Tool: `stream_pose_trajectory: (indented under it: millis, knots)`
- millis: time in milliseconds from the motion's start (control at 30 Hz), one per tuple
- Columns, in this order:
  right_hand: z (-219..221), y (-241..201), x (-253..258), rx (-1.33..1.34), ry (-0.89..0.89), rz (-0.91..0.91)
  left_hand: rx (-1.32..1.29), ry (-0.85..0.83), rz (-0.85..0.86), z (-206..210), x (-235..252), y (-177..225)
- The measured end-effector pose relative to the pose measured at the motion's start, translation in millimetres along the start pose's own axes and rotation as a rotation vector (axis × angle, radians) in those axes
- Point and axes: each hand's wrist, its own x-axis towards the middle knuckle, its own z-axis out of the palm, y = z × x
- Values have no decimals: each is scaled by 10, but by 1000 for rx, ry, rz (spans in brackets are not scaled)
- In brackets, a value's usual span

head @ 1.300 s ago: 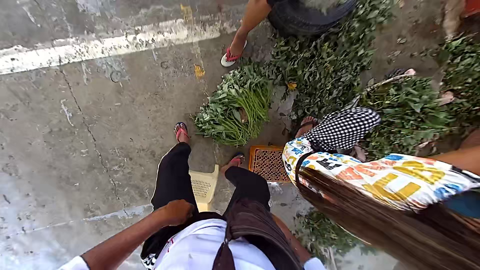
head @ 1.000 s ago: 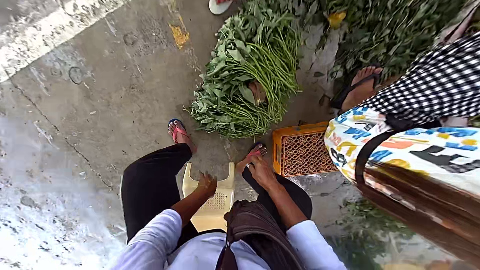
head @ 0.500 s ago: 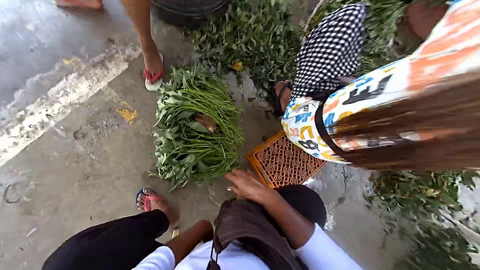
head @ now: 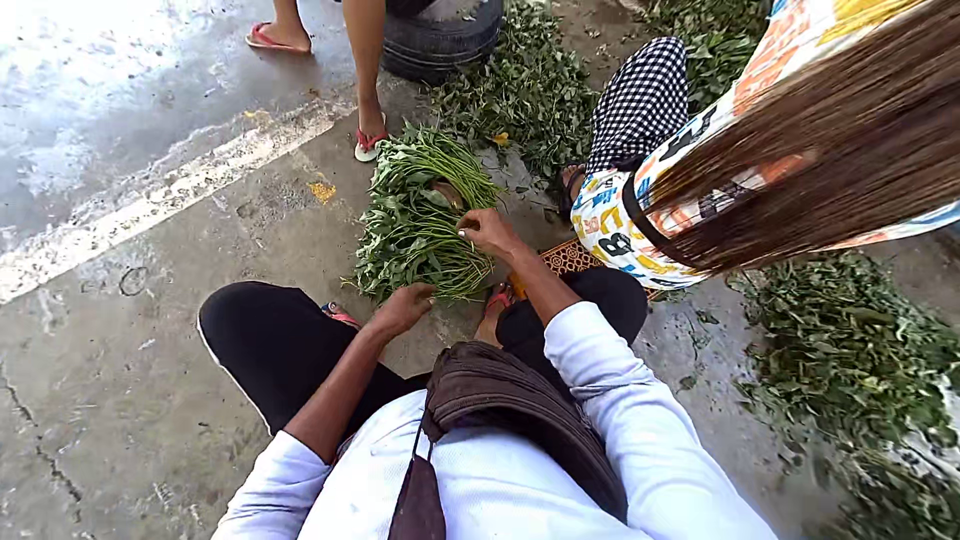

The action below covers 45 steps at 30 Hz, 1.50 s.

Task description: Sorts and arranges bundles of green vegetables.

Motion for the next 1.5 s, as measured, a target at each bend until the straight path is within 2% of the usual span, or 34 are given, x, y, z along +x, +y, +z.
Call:
stream_pose_trajectory:
  millis: [67,133,300,433,533,600,667,800,900,967,1033,1100,1167,1367,1500]
  knots:
    - [21,-75,187,-3,20,-45,-106,-48,5,63,117,29]
    - [150,-39,367,-75,-63,-33,-222,-75,0,178,253,-14]
    - [656,371,758,-125,-162,53,-491,-83,-144,355,567,-396]
    - [1012,657,829,-327,-121,20,-629,-27,-269,398,705,-679]
    - [1138,779,804,-474,-75,-43,-694,4,-258,438,769,-728]
    - [1160,814,665,-477,-10,-153,-757,17,-235,442,788,-715]
    - [1092,693,611,-416,-7,-195,-830,82,-198,401,803,-676]
    - [1006,269,479,-280,-20,-179,-976,366,-73,234,832,-629]
    - [1149,43,206,-198,42,-214,-1175,532,-98,129,819,-586]
    - [1314,17,115,-106,9,-171,-1235,580,-172,98,793,-618]
    - [1404,20,46,7,-57,-122,-1184,628,-213,93,773,-671]
    - [1408,37,2,156,-113,-74,-1127,653,-179,85,751,-711]
    - [1334,31,-40,268,-94,-38,-1120,648,-130,73,720,-672]
    - [1177,60,-62,210,107,1,-1170,612,-34,25,671,-620]
    - [1215,219,-31,-135,176,-106,-1185,826,-142,8,689,-683]
